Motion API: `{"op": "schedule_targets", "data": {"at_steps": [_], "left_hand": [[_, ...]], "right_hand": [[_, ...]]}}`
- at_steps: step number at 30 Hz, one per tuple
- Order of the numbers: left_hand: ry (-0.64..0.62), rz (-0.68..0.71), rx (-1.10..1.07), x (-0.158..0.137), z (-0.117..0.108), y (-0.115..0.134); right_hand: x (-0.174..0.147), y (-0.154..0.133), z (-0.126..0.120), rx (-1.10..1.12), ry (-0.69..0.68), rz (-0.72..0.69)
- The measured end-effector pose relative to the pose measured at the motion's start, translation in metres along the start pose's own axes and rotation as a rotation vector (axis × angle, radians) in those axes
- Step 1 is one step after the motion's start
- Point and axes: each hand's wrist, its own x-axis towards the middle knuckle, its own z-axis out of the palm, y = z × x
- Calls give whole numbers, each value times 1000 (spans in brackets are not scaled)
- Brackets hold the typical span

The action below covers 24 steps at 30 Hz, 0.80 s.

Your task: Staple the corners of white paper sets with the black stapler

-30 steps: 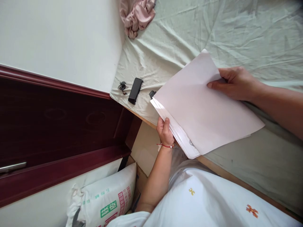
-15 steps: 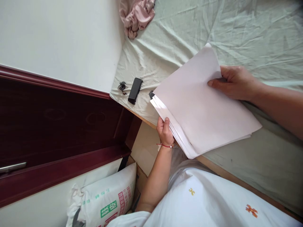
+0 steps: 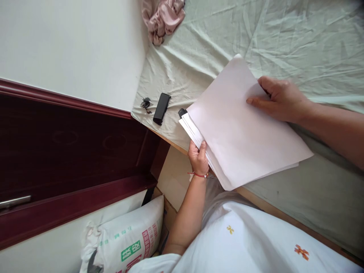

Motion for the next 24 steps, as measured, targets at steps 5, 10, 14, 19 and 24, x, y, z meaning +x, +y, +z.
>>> {"op": "schedule_targets", "data": {"at_steps": [5, 10, 14, 19, 24], "left_hand": [[-5, 12, -28, 1, -1, -4], [-18, 4, -130, 0, 1, -3], [-14, 4, -112, -1, 2, -1], [-20, 4, -25, -1, 0, -3], [-21, 8, 31, -1, -1, -2]], "right_hand": [[-3, -1, 3, -56, 33, -78], [-4, 0, 4, -50, 17, -131], [-5, -2, 4, -23, 8, -142], [-6, -3, 3, 19, 8, -138], [-5, -4, 2, 24, -15, -128]]}}
